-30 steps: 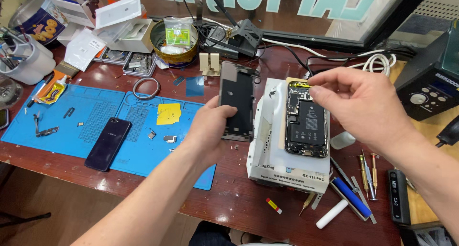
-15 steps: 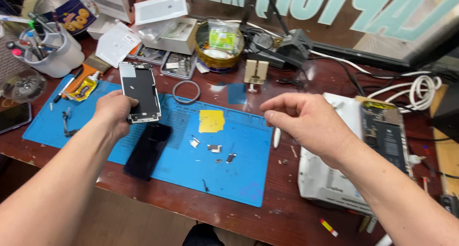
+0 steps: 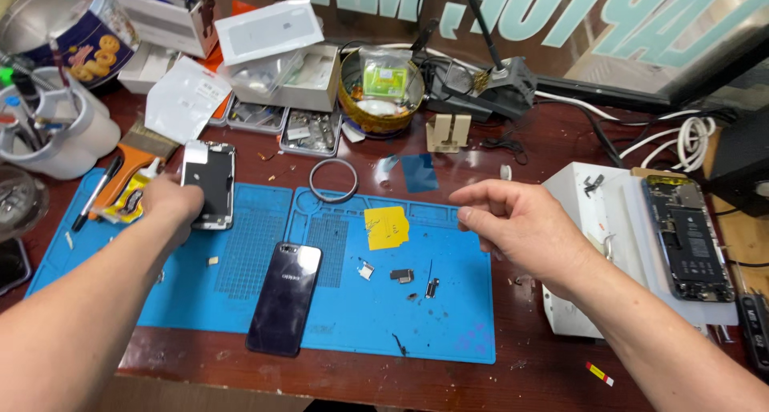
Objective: The person disassembles a smartphone, removes the battery, and manipulates internal components on the motherboard using a screwdriver. The device remains open on the workbench throughout the clip.
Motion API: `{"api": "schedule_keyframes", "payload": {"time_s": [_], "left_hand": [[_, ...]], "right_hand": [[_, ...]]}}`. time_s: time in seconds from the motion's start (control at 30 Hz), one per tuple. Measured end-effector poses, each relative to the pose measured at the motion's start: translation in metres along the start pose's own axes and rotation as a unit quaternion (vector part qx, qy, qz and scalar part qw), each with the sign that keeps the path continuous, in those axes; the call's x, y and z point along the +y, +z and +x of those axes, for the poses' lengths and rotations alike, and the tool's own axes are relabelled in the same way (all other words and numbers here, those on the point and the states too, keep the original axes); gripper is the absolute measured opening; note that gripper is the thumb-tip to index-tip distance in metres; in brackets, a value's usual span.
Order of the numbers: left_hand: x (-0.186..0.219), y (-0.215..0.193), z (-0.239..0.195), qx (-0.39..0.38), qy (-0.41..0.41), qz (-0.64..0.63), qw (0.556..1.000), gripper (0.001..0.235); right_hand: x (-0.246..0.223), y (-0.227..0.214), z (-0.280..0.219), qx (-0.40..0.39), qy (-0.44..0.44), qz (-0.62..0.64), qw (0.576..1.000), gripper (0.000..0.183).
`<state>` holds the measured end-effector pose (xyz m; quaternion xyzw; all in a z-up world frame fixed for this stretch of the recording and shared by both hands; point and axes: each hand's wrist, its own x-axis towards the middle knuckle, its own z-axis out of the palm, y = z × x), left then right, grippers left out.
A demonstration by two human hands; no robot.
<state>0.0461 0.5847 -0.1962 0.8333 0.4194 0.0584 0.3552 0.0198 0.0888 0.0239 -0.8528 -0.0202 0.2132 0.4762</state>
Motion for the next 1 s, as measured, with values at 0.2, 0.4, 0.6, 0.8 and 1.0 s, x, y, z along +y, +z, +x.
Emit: {"api": "schedule_keyframes", "payload": {"time_s": [0.2, 0.4, 0.6, 0.8, 1.0], "left_hand": [[-0.007, 0.004, -0.001, 0.0, 0.065, 0.174, 0.983, 0.044], [0.032, 0.0, -0.02, 0.02, 0.081, 0.203, 0.976, 0.051], [0.132, 0.013, -0.108, -0.008, 0.086, -0.02, 0.996, 0.044], [0.247, 0.053, -0.263, -0.166, 0.085, -0.259, 0.948, 0.043], [0.302, 0.116, -0.429, -0.37, -0.019, -0.383, 0.846, 0.044]], "right_hand": [[0.013, -0.024, -0.023, 0.063, 0.071, 0.06, 0.994, 0.029], [0.041, -0.062, -0.056, 0.089, 0.091, 0.113, 0.985, 0.032], [0.099, -0.117, -0.081, 0.109, 0.087, 0.113, 0.984, 0.034], [0.175, -0.183, -0.088, 0.223, -0.003, 0.013, 0.975, 0.036], [0.206, -0.214, -0.075, 0.25, 0.039, -0.047, 0.966, 0.037]]}}
